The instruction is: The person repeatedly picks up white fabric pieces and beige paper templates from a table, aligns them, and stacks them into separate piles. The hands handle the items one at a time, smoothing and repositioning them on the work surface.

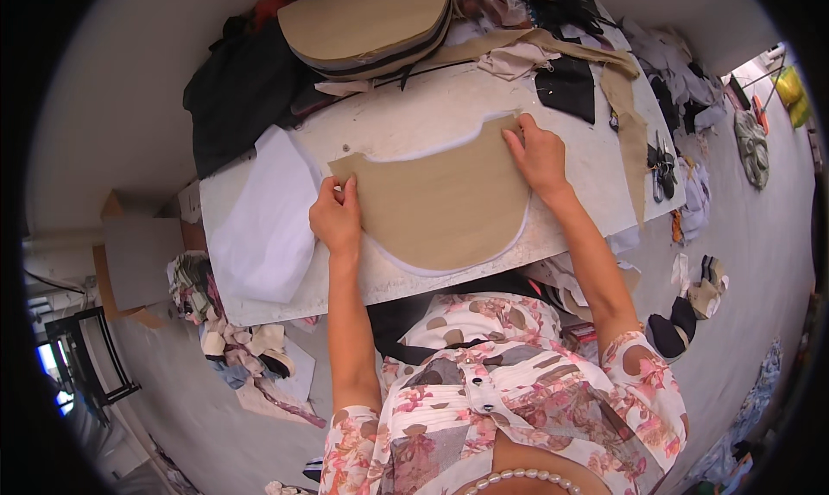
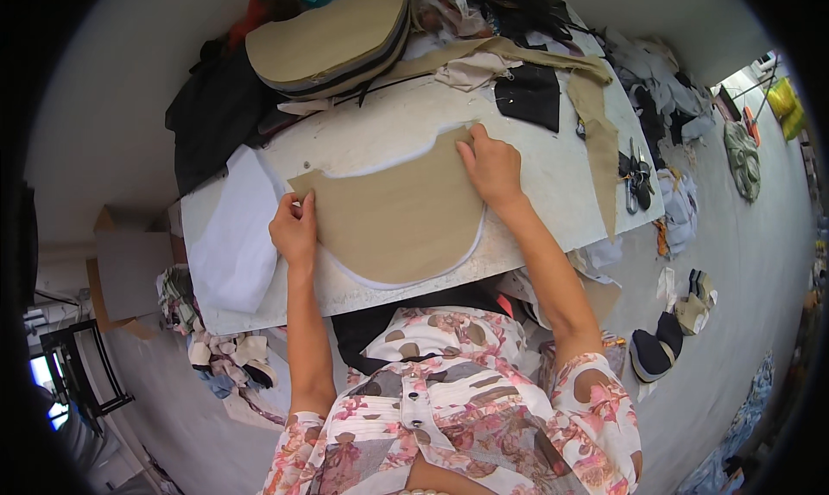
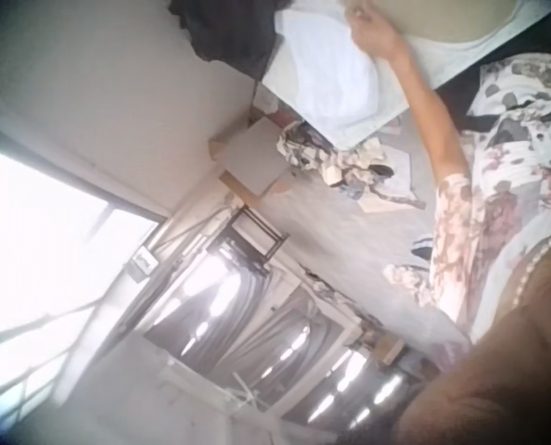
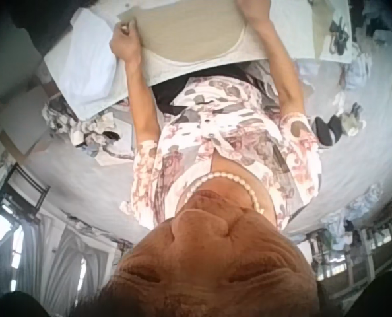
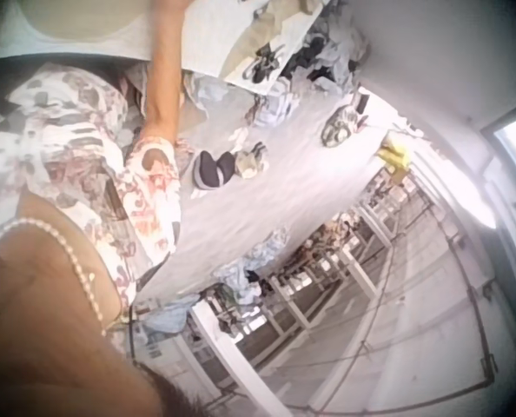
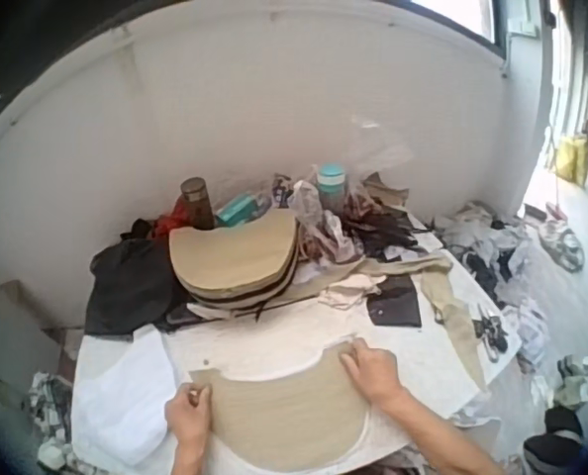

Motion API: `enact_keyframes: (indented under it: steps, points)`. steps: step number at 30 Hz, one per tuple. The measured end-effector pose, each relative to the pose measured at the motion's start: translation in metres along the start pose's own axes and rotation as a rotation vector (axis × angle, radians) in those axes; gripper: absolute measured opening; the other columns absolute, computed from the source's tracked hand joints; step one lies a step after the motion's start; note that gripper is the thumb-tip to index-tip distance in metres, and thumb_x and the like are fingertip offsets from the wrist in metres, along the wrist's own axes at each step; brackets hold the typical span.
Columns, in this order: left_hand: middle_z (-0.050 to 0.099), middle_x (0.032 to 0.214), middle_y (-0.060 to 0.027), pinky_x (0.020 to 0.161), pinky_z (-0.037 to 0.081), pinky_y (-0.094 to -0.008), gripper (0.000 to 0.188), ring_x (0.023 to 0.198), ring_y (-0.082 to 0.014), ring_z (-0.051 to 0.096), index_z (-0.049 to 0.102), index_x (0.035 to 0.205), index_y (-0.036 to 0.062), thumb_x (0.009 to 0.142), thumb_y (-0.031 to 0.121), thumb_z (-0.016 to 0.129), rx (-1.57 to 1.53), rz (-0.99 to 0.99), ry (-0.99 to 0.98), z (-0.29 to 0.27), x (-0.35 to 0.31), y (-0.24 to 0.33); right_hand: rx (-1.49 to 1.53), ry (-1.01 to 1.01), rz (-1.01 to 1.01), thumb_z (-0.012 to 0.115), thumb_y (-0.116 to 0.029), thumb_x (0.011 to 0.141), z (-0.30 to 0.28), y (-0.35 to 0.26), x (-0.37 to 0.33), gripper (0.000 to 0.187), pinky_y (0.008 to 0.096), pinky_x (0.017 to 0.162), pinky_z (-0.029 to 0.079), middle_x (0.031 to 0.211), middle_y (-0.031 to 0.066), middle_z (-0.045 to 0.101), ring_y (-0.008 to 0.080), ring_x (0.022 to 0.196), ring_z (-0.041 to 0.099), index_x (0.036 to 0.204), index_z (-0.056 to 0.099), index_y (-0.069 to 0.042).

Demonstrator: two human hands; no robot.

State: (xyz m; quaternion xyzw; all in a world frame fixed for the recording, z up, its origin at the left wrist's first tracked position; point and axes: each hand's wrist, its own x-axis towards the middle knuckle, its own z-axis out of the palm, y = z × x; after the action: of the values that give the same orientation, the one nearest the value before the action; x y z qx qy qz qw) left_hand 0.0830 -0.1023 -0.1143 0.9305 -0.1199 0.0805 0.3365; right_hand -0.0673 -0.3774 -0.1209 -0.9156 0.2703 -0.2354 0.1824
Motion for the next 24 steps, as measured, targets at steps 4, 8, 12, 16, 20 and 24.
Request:
enact_keyframes:
  steps: [4,8,12,16,20,24]
  points:
    - [0.058,0.053,-0.0036,0.048,0.042,-0.0350,0.020,0.047,-0.0201,0.055,0.065,0.084,0.0085,0.082,0.027,0.071,0.002,0.005,-0.006,0.001,0.001,-0.002,-0.009,-0.003,0.029,0.062,-0.026,0.087,-0.002,-0.002,0.000,0.023,0.0440,0.053,0.048,0.063,0.0141,0.063,0.0343,0.059,0.063,0.094,0.054,-0.006]
    - [0.058,0.054,-0.0037,0.048,0.042,-0.0352,0.020,0.047,-0.0201,0.055,0.065,0.084,0.0086,0.082,0.027,0.071,-0.005,-0.001,-0.006,0.001,0.000,-0.001,-0.037,-0.014,0.052,0.062,-0.025,0.087,-0.003,-0.004,0.002,0.023,0.0445,0.053,0.048,0.064,0.0147,0.063,0.0349,0.059,0.063,0.092,0.052,-0.005]
    - [0.058,0.054,-0.0037,0.048,0.042,-0.0351,0.019,0.047,-0.0199,0.055,0.065,0.083,0.0088,0.083,0.027,0.070,-0.001,-0.007,-0.014,-0.001,0.000,0.002,-0.061,0.002,0.058,0.062,-0.025,0.087,-0.003,-0.006,0.005,0.023,0.0446,0.053,0.048,0.065,0.0152,0.063,0.0353,0.061,0.063,0.092,0.051,-0.005]
    - [0.057,0.053,-0.0038,0.049,0.042,-0.0345,0.019,0.047,-0.0193,0.055,0.065,0.083,0.0083,0.083,0.027,0.070,-0.001,0.022,0.010,-0.001,0.000,0.001,-0.064,0.011,0.058,0.063,-0.026,0.087,-0.002,-0.007,0.005,0.025,0.0446,0.054,0.048,0.065,0.0153,0.063,0.0354,0.061,0.063,0.095,0.053,-0.005]
    - [0.057,0.054,-0.0027,0.050,0.042,-0.0328,0.021,0.047,-0.0175,0.054,0.066,0.091,0.0069,0.084,0.027,0.070,-0.019,-0.016,-0.045,-0.004,0.002,-0.001,-0.097,-0.014,0.061,0.063,-0.028,0.087,-0.009,-0.013,0.007,0.029,0.0463,0.055,0.048,0.064,0.0136,0.064,0.0356,0.060,0.064,0.101,0.055,-0.004]
    - [0.064,0.071,-0.0044,0.060,0.046,-0.0300,0.033,0.061,-0.0168,0.059,0.063,0.111,0.0074,0.084,0.026,0.069,-0.011,-0.068,-0.044,-0.024,-0.003,0.023,-0.092,-0.026,0.117,0.062,-0.029,0.088,-0.038,-0.030,0.008,0.035,0.0435,0.072,0.050,0.091,0.0152,0.066,0.0340,0.086,0.064,0.111,0.056,-0.005]
